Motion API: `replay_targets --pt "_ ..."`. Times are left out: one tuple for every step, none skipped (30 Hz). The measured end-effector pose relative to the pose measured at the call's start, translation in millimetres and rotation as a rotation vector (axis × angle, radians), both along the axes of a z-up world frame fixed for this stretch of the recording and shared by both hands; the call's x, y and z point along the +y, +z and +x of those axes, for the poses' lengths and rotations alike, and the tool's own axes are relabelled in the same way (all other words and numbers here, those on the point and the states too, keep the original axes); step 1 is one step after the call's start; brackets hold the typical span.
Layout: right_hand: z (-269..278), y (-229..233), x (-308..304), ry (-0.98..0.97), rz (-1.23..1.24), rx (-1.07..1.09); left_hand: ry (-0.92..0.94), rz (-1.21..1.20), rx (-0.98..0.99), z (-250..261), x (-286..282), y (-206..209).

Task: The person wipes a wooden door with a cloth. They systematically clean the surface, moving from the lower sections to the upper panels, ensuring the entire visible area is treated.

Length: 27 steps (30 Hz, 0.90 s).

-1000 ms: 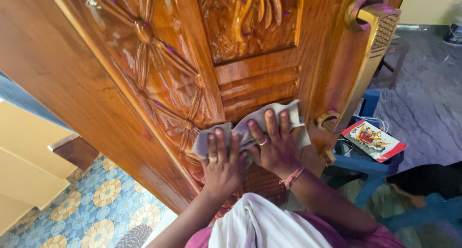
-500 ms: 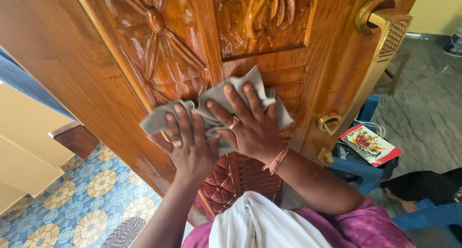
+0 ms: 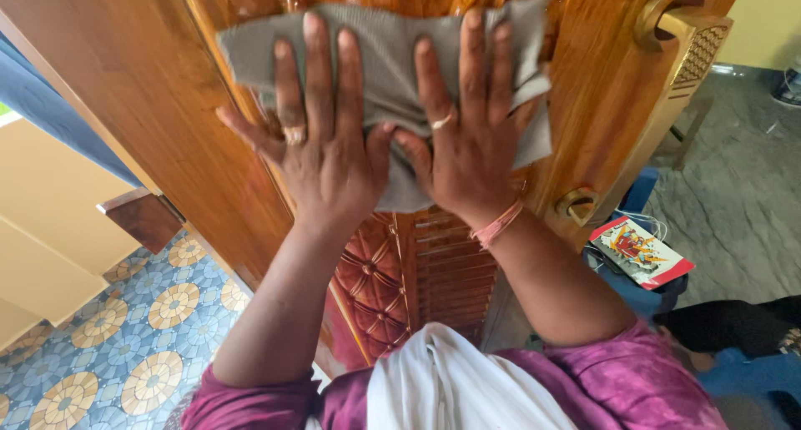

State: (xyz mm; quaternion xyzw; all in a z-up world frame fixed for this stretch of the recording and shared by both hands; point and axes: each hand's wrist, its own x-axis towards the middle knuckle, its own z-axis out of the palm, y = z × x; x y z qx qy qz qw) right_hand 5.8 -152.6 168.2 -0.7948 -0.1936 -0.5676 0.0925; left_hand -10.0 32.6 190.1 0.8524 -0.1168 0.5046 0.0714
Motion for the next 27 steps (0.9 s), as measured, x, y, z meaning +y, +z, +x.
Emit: replay_targets --pt "-0.9 -7.4 2.8 0.040 -0.032 0.027 0.022 0.008 -0.029 -2.2 1.6 -11.4" --pt "-4.1 -18.6 3.6 -0.059 -0.110 -0.005 0.039 0.019 -0.057 -2.9 1.3 -23.8" --pt "-5.5 -28.7 2.6 -0.159 -0.188 -0.035 0.026 0.048 -0.042 -5.4 0.3 -37.3" --pt "-5.5 -35.3 -3.4 -0.179 -0.181 -0.044 0.019 0.070 -0.020 -7.7 -0.3 -48.2" --pt "-7.0 -39.6 -11.2 -0.200 -0.173 -0.053 -0.019 0.080 -0.032 -5.3 -0.1 -51.4" --pt "-9.3 -40.3 -17.8 -0.217 -0.168 -0.062 -0.054 0.086 -0.042 -5.4 -0.4 -50.8" --pt "-8.4 -33.4 -26.1 -0.155 -0.113 -0.059 -0.088 0.093 -0.052 -7.3 -1.4 -46.3" --pt "-6.7 -23.0 -31.4 -0.090 -0.059 -0.047 -0.109 0.113 -0.093 -6.0 -4.8 -35.3" --pt "-6.4 -10.9 -33.2 -0.127 -0.021 -0.057 -0.129 0.134 -0.133 -2.7 -8.7 -17.4" --pt "-5.6 6.6 -35.4 -0.163 0.017 -0.074 -0.153 0.140 -0.105 -4.0 -9.6 3.0" --pt "-3.3 25.5 -33.0 -0.175 0.053 -0.039 -0.177 0.147 -0.077 -6.6 -8.8 25.5" --pt "-0.5 45.9 -29.5 -0.187 0.087 -0.006 -0.147 0.151 -0.022 -6.9 -9.2 50.6" --pt "-0.6 63.0 -26.0 -0.198 0.121 0.028 -0.117 0.155 0.033 -7.2 -9.6 74.4" --pt "-1.2 76.1 -21.8 -0.192 0.133 0.099 -0.087 0.160 0.090 -11.7 -9.1 89.1" --pt "0.6 86.2 -15.9 -0.187 0.145 0.171 -0.054 0.133 0.144 -17.2 -7.3 95.5" --pt "0.3 85.8 -8.5 -0.204 0.110 0.168 -0.022 0.109 0.199 -18.8 -5.3 98.4" --pt "2.6 83.3 -3.2 -0.221 0.076 0.164 0.010 0.085 0.255 -17.0 -3.7 97.3" --pt "0.7 69.3 1.0 -0.262 -0.004 0.082 -0.010 0.072 0.134 -15.8 -0.2 88.4" --pt "-0.9 52.9 1.0 -0.302 -0.084 -0.001 -0.030 0.061 0.012 -16.4 5.3 73.2" --pt "-0.7 34.8 0.3 -0.270 -0.184 -0.120 -0.054 0.050 -0.113 -14.6 8.1 58.4" --pt "0.5 15.3 0.3 -0.237 -0.284 -0.239 -0.063 0.060 -0.129 -12.9 9.1 43.0" --pt "1.4 -1.7 -4.9 -0.200 -0.385 -0.355 -0.070 0.070 -0.142 -13.2 10.8 27.1" --pt "-0.9 -15.3 -15.9 -0.201 -0.380 -0.233 -0.077 0.079 -0.155 -11.4 12.3 16.7" --pt "-3.2 -23.0 -26.5 -0.200 -0.374 -0.118 -0.092 0.084 -0.157 -7.3 12.6 13.6" --pt "-4.0 -25.4 -34.6 -0.198 -0.366 -0.003 -0.108 0.088 -0.159 -5.2 10.2 12.3" --pt "-1.3 -21.6 -41.0 -0.203 -0.311 -0.053 -0.119 0.088 -0.156 -6.8 6.9 10.7" --pt "3.7 -13.0 -44.4 -0.207 -0.255 -0.103 -0.138 0.101 -0.183 -5.5 2.6 15.0"
